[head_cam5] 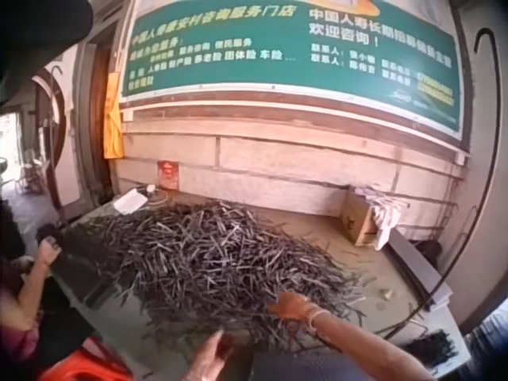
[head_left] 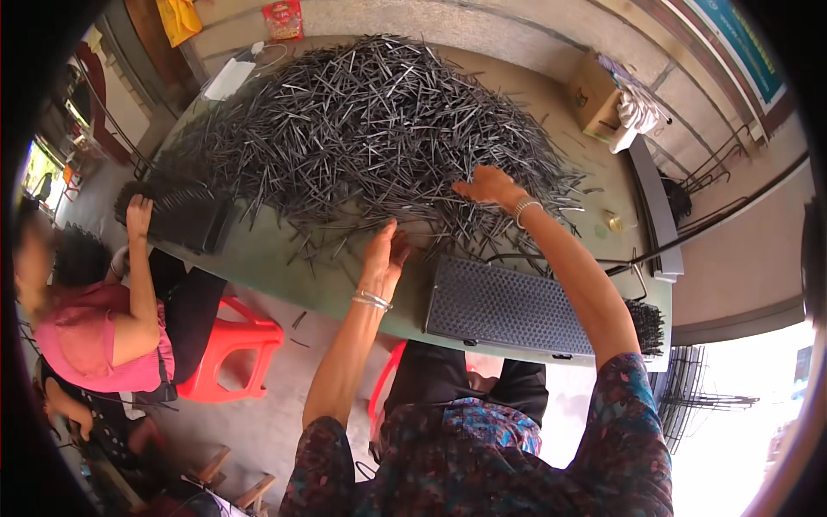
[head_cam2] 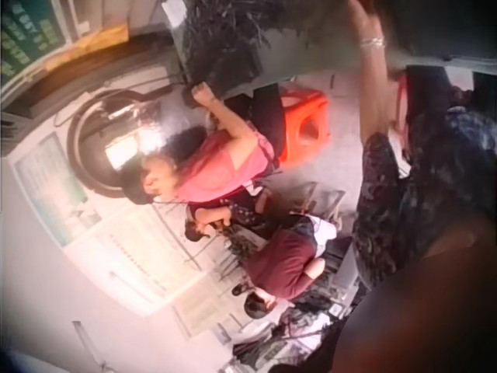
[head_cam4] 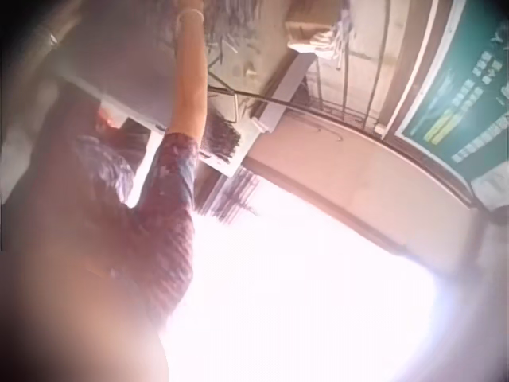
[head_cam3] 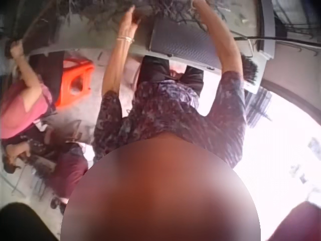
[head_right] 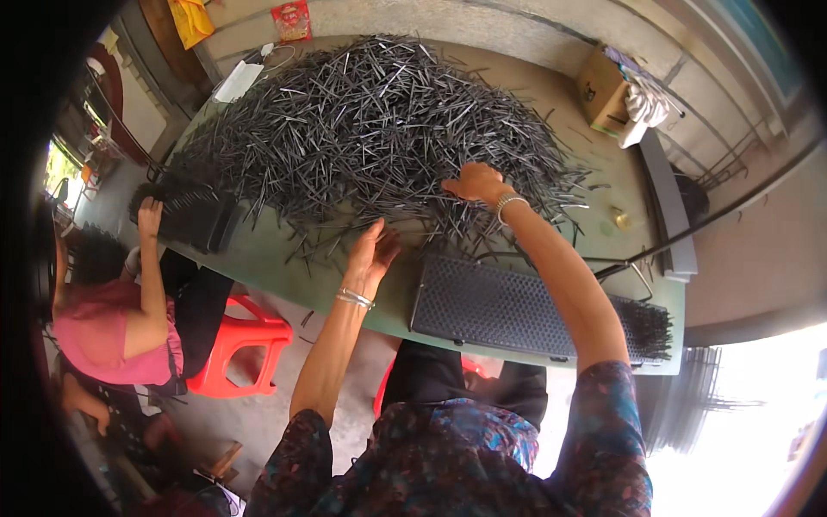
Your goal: Inserting thin metal rods into the holes of a perforated metal plate at a workbench.
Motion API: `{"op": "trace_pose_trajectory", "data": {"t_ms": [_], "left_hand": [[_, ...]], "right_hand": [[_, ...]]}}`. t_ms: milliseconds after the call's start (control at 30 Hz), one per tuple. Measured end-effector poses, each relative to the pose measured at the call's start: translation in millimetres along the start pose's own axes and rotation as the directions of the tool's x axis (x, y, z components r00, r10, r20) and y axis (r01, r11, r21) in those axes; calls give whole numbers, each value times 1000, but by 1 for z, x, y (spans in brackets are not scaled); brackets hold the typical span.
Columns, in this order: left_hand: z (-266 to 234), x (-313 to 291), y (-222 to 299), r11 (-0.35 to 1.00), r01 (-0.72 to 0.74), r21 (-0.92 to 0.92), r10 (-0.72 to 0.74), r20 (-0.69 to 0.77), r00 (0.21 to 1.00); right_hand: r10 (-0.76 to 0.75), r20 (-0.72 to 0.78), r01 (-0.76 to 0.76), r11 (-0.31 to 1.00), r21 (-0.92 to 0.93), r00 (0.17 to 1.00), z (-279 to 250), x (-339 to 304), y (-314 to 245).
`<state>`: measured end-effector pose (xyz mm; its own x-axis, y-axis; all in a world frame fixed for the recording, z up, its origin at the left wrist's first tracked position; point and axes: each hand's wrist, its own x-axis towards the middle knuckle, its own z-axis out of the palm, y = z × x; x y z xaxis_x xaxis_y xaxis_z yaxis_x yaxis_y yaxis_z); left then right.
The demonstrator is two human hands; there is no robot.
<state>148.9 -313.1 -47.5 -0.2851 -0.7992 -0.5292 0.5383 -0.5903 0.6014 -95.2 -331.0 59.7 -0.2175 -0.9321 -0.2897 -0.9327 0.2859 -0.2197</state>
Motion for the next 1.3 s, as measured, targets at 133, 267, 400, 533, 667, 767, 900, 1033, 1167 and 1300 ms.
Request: {"op": "trace_pose_trajectory", "data": {"t_ms": [133, 267, 400, 533, 667, 767, 900, 1033, 1167, 1300], "left_hand": [[-3, 45, -12, 991, 120, -58, -123, -41, 992], [29, 65, -26, 992, 103, -74, -105, -34, 994], [40, 83, -20, 988, 128, -87, -134, -70, 989], [59, 95, -24, 988, 144, -50, -150, -159, 976], [71, 89, -19, 995, 93, 47, -85, -149, 985], [90, 81, -14, 998, 57, 10, -52, -264, 963], [92, 91, -14, 995, 44, 89, -30, -159, 987], [115, 83, -19, 994, 61, 95, -50, -119, 992], [99, 99, -32, 995, -88, -45, 78, -190, 979], [118, 64, -30, 994, 101, 45, -95, -112, 989]], "right_hand": [[137, 116, -166, 938, 304, 984, 9, 33, 1], [253, -285, -122, 904, 409, 924, 46, 60, 22], [313, 27, -268, 761, 590, 949, 37, 56, 6], [341, 37, -285, 718, 634, 939, 38, 50, 2], [256, 235, -346, 756, 555, 938, 15, 47, 9], [154, 199, -237, 820, 521, 968, 21, 44, 15], [204, 267, -314, 819, 480, 942, 25, 58, 9], [242, 116, -268, 838, 475, 963, 36, 49, -5], [186, 83, -202, 827, 525, 979, 36, 44, -21], [134, 8, -126, 912, 389, 991, 27, 28, 7]]}}
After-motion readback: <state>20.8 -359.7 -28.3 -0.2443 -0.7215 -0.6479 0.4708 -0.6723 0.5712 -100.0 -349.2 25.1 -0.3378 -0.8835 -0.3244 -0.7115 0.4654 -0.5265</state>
